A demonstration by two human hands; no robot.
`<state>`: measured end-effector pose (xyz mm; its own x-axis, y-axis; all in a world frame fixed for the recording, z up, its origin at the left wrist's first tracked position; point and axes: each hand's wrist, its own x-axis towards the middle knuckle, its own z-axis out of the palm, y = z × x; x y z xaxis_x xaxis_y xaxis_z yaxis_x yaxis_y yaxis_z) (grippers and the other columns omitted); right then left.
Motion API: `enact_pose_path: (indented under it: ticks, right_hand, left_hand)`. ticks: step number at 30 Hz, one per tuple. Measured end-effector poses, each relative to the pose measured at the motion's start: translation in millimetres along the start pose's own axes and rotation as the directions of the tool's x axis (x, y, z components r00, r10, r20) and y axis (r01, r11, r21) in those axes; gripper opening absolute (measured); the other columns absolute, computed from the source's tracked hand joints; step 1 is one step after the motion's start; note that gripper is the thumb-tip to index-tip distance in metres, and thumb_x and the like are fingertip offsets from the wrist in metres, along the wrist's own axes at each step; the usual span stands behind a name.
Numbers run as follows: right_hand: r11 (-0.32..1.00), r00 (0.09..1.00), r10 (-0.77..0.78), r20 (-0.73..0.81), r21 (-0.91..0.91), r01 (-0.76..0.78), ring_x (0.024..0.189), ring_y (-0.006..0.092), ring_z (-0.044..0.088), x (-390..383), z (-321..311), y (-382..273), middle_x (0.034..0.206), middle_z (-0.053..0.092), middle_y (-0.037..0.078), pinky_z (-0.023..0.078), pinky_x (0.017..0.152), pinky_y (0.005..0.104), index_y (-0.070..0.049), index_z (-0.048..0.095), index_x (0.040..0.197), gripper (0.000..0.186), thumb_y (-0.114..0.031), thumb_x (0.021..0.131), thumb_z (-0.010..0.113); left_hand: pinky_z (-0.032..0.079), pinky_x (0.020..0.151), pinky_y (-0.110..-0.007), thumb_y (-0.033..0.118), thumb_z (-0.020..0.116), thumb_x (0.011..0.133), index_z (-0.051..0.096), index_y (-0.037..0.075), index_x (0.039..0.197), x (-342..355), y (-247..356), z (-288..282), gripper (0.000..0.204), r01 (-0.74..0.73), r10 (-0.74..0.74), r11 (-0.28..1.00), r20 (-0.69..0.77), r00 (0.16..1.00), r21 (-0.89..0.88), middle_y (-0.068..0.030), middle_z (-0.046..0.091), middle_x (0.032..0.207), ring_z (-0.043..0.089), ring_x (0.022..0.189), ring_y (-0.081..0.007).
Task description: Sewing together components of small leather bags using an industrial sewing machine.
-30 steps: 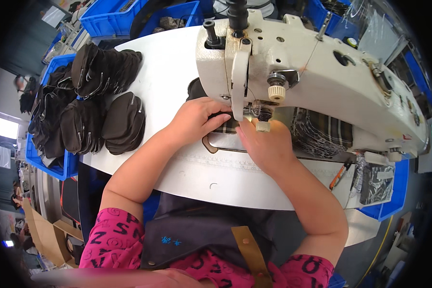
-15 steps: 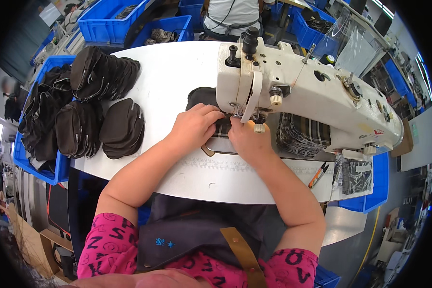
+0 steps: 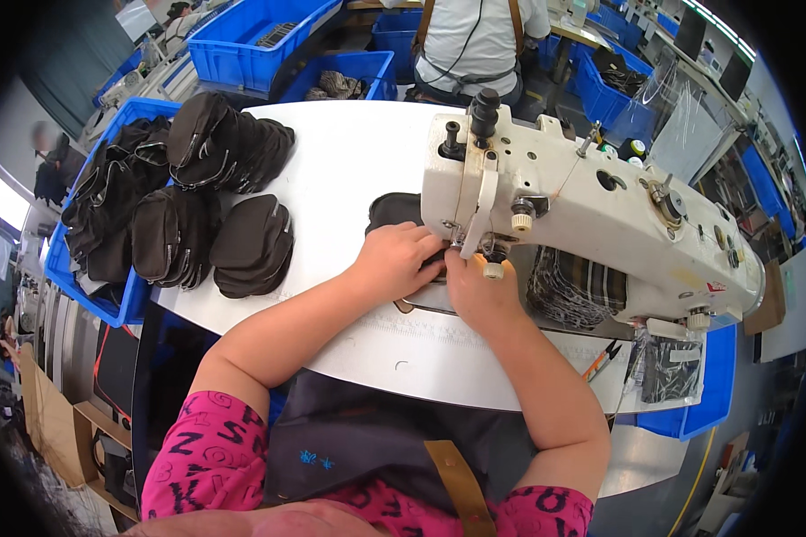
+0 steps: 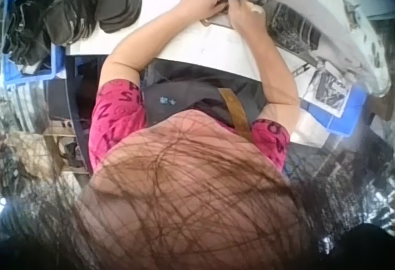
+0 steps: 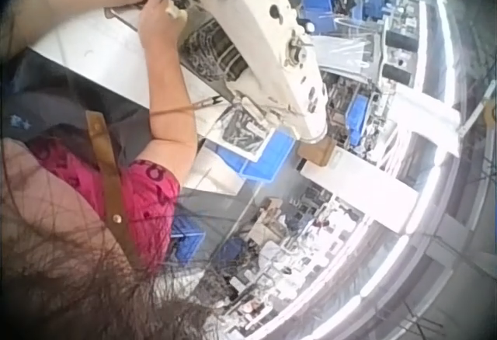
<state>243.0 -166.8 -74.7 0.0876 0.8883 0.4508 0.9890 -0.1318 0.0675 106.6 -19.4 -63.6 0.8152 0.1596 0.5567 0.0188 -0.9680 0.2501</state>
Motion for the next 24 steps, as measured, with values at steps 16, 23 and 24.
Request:
enact_pose_path:
  ticks: [16,23,24]
  right_hand:
    - [1.000,0.997,0.016,-0.078,-0.022,-0.018,0.063,0.0207,0.065,6.7,7.0,-7.9,0.068,0.060,0.001,0.050,0.054,0.0392,-0.013,0.060,0.088,0.015,-0.022,0.085,0.072]
    - [0.997,0.995,-0.052,-0.085,-0.068,0.046,0.068,0.0179,0.066,8.2,-7.0,-3.4,0.077,0.060,-0.001,0.051,0.053,0.0357,-0.011,0.063,0.094,0.019,-0.022,0.083,0.074]
    - [0.998,0.993,-0.049,-0.110,-0.044,0.044,0.068,0.0173,0.065,9.9,-8.3,-3.7,0.078,0.060,-0.001,0.051,0.053,0.0344,-0.011,0.064,0.094,0.018,-0.021,0.082,0.074]
  left_hand:
    - [0.056,0.071,-0.039,0.015,0.078,0.075,0.068,0.011,0.104,-5.5,6.6,-3.8,0.031,0.069,-0.069,0.997,-0.003,0.998,0.038,-0.0020,0.069,0.100,0.065,0.086,-0.0257]
    - [0.054,0.081,-0.041,0.020,0.070,0.085,0.069,0.010,0.108,-3.9,0.3,-12.7,0.025,0.120,-0.100,0.974,0.111,0.989,-0.194,-0.0071,0.066,0.096,0.065,0.095,-0.0305]
    - [0.054,0.085,-0.042,0.021,0.067,0.089,0.070,0.009,0.114,-5.0,-4.9,-16.4,0.027,0.150,-0.114,0.945,0.136,0.984,-0.290,-0.0085,0.068,0.101,0.065,0.099,-0.0320]
